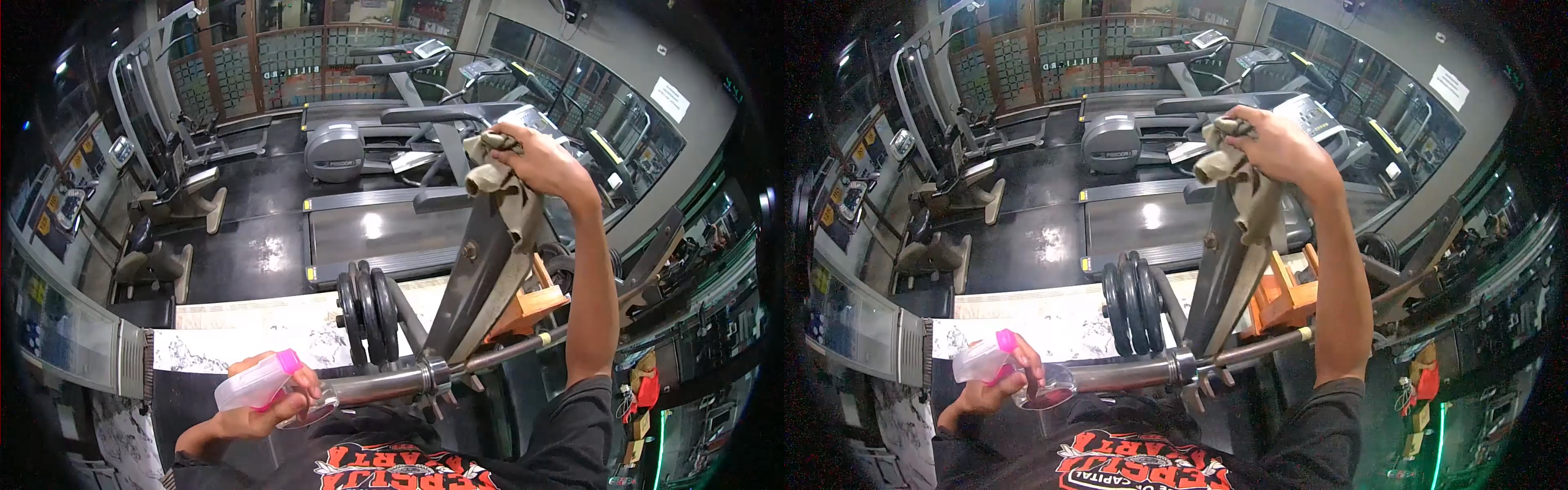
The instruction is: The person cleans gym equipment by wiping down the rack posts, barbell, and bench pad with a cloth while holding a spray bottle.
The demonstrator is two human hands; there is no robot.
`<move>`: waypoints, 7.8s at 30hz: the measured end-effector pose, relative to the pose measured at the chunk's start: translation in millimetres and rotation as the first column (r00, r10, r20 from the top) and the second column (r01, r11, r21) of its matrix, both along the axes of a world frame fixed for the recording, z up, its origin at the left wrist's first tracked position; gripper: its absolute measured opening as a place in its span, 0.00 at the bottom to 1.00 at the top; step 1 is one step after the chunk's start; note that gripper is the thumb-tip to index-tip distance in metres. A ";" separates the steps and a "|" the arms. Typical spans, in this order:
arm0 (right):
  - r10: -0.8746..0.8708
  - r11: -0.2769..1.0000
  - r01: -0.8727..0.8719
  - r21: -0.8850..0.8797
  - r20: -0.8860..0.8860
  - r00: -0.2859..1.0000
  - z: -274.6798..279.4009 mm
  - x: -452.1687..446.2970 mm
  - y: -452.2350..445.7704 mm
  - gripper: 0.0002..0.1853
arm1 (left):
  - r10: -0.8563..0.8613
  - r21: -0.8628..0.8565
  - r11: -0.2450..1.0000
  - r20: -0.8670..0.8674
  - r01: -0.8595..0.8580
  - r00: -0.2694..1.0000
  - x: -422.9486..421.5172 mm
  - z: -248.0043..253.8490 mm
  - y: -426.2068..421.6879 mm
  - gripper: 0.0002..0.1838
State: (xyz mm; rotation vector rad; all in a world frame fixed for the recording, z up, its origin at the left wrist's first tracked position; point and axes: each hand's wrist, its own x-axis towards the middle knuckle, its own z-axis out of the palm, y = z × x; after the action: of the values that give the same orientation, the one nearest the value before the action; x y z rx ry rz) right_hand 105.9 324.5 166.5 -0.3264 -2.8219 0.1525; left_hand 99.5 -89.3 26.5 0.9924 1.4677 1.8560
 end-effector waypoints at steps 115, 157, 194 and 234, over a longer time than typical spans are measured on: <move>-0.165 0.694 -0.464 -0.550 -0.749 0.641 -224.9 119.4 -46.0 0.18 | 0.407 0.004 0.910 0.180 -0.415 0.895 170.6 -92.2 103.8 0.10; -0.218 0.332 -0.775 -0.538 -0.843 0.492 -204.4 129.6 -20.8 0.32 | 0.436 -0.091 0.900 0.152 -0.427 0.887 222.6 -103.9 157.3 0.12; 0.173 0.614 -0.513 -0.600 -0.532 0.829 -265.7 165.8 -27.8 0.32 | 0.427 -0.135 0.902 0.120 -0.411 0.896 223.9 -120.3 148.9 0.13; 0.274 0.911 -0.375 -0.173 -0.428 0.861 -274.0 189.6 -63.7 0.27 | 0.567 -0.133 0.824 0.183 -0.551 0.803 314.0 -110.3 118.5 0.10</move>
State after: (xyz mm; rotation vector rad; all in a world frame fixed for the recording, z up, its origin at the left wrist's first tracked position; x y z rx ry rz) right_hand 295.4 260.8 -107.5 0.1316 -2.4256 0.5858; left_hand 413.5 29.2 -83.8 0.3043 1.8059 2.2037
